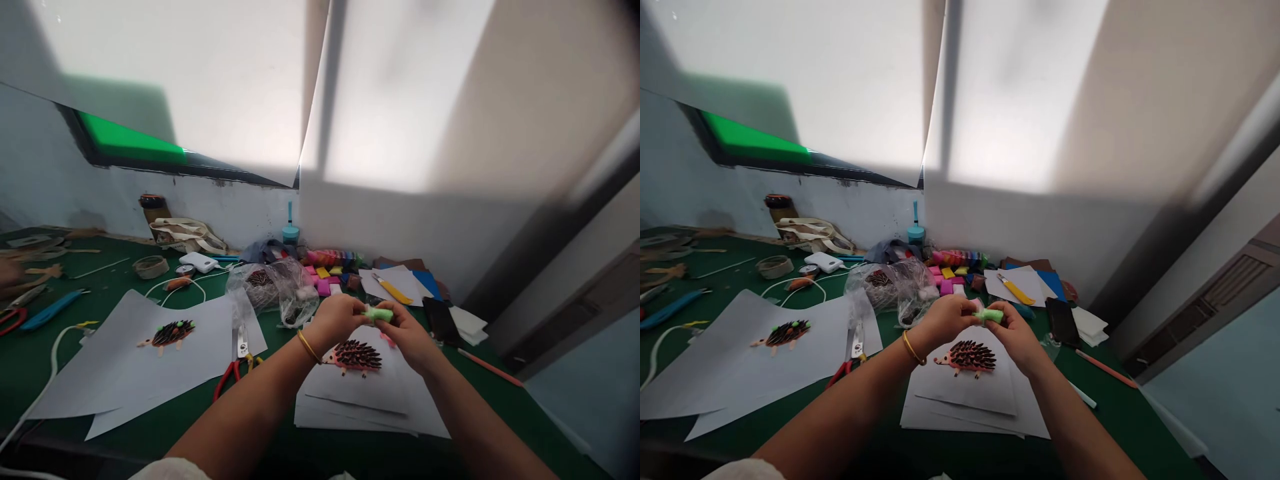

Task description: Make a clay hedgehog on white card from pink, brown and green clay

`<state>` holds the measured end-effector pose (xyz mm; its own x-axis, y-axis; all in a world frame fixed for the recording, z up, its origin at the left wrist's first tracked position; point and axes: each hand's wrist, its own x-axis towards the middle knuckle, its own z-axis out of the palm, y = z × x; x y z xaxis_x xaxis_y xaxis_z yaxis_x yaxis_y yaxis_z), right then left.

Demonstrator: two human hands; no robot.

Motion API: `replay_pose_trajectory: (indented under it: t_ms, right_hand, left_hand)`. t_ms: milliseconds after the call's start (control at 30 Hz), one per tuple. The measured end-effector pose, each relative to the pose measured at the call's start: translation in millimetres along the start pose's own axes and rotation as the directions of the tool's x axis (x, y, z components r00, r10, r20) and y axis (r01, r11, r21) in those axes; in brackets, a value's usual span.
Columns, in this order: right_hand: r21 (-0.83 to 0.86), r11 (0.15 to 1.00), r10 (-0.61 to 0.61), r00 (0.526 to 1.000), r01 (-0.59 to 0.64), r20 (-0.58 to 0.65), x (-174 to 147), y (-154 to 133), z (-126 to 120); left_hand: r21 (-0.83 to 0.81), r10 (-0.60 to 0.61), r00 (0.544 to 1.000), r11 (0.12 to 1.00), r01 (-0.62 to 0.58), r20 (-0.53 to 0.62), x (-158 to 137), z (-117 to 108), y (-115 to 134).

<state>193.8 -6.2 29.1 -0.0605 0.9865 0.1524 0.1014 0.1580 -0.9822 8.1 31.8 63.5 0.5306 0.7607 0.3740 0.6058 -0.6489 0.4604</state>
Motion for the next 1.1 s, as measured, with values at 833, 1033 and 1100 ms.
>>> replay_pose_trajectory:
  t_ms: [833,1033,1100]
  right_hand:
    - [-0.398,0.908,-0.162,0.986,0.13,-0.046,6.7,-0.7,17.5]
    - [-0.311,0.945,-0.09,0.995,0.097,0.037,-0.2,-8.6,16.7]
    - [-0.335,0.938,-0.096,0.995,0.091,0.003,-0.6,-8.3,17.3]
  left_hand:
    - [-0.255,-0.127,0.992,0.96,0.119,-0.014,-10.6,9.6,-8.9]
    - [-0.839,-0.19,0.976,0.509,0.194,0.11,-13.2,16.0,-17.7]
    - [-0.885,-0.175,0.974,0.419,0.203,0.141,-13.7,15.4,-14.6]
